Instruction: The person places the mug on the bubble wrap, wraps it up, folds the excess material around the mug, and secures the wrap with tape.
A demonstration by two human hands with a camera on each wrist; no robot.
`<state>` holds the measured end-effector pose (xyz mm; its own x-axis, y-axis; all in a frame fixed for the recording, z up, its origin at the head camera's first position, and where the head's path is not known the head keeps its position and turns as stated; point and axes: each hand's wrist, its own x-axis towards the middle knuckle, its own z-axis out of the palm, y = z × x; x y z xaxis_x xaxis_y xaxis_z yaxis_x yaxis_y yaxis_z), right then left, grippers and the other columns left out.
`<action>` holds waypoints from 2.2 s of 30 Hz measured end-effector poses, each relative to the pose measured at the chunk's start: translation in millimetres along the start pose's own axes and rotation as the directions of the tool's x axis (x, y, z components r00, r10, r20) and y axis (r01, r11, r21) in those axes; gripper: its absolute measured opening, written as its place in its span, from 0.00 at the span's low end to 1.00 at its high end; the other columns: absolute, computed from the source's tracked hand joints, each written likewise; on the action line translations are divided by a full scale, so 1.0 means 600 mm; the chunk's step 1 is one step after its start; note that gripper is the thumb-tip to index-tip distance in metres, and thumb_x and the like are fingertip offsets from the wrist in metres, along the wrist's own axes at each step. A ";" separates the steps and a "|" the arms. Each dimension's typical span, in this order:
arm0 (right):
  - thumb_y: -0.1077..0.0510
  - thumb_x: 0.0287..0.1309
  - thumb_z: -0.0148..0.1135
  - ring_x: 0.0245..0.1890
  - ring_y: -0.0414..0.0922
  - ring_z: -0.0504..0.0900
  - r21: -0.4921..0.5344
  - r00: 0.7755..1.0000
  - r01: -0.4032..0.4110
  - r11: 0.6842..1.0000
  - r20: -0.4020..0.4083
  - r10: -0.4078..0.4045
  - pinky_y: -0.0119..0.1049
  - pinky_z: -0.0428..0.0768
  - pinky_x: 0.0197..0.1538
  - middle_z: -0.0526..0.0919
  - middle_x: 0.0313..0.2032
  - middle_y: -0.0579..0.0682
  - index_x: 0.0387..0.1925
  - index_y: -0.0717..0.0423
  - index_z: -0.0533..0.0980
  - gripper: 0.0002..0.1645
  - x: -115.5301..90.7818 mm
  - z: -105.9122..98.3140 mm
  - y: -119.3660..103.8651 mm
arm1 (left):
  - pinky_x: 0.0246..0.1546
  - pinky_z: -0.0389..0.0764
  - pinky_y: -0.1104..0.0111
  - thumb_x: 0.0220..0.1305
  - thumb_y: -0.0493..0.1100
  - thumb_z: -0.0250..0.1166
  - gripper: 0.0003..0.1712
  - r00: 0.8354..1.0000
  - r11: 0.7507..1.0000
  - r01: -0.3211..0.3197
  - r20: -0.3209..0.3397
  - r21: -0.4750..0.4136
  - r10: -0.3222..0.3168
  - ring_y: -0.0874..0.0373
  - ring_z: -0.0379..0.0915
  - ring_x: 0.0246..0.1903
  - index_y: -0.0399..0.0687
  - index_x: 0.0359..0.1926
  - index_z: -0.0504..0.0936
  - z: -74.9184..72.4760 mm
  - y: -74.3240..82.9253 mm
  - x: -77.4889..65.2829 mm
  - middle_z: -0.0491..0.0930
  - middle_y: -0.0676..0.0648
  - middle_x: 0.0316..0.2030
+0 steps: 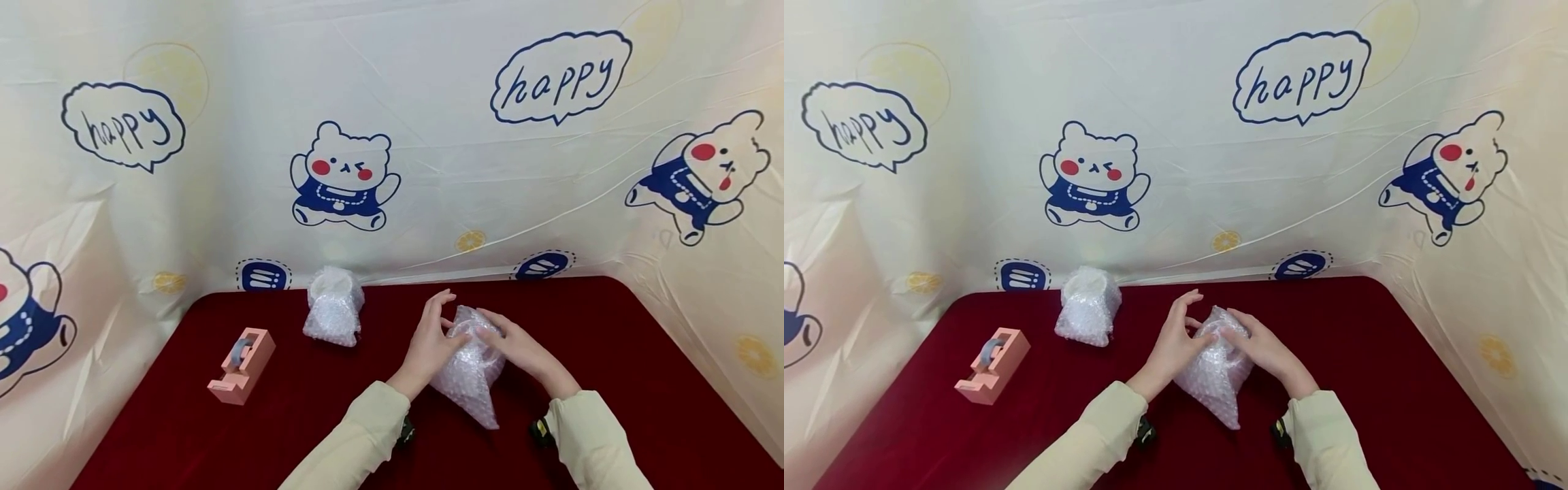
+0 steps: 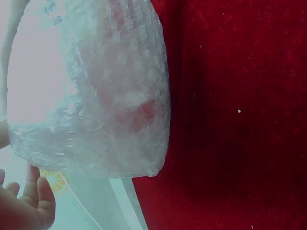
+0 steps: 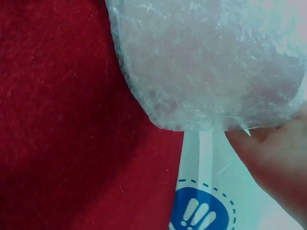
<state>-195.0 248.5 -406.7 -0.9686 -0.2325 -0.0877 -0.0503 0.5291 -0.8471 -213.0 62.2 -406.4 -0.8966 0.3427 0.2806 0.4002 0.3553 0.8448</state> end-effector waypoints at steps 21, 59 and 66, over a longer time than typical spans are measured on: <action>0.48 0.51 0.69 0.67 0.67 0.59 -0.035 1.000 -0.013 0.999 0.000 0.013 0.62 0.69 0.61 0.52 0.71 0.69 0.72 0.64 0.48 0.57 0.000 0.010 -0.009 | 0.66 0.65 0.50 0.68 0.45 0.58 0.22 0.969 0.991 -0.119 0.210 -0.052 0.128 0.50 0.54 0.71 0.49 0.61 0.70 -0.020 -0.004 -0.015 0.57 0.49 0.72; 0.44 0.49 0.71 0.65 0.66 0.62 0.009 0.999 -0.050 0.999 0.014 0.050 0.60 0.74 0.58 0.50 0.71 0.68 0.73 0.61 0.45 0.62 0.002 0.011 -0.002 | 0.49 0.74 0.57 0.69 0.51 0.53 0.17 0.970 0.996 0.090 0.222 0.029 -0.094 0.49 0.60 0.56 0.49 0.33 0.84 -0.022 0.004 -0.026 0.70 0.43 0.56; 0.43 0.49 0.70 0.66 0.66 0.61 0.008 0.998 -0.055 0.998 0.019 0.055 0.60 0.74 0.58 0.49 0.71 0.68 0.73 0.60 0.44 0.62 0.002 0.010 -0.002 | 0.50 0.72 0.55 0.69 0.50 0.53 0.16 0.961 0.991 0.123 0.242 0.056 -0.133 0.49 0.60 0.57 0.49 0.37 0.84 -0.027 0.003 -0.027 0.71 0.44 0.54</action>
<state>-194.7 242.4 -409.1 -0.9651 -0.2183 -0.1444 0.0055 0.5345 -0.8452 -200.5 43.1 -402.0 -0.8690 0.4925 0.0473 0.2972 0.4430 0.8458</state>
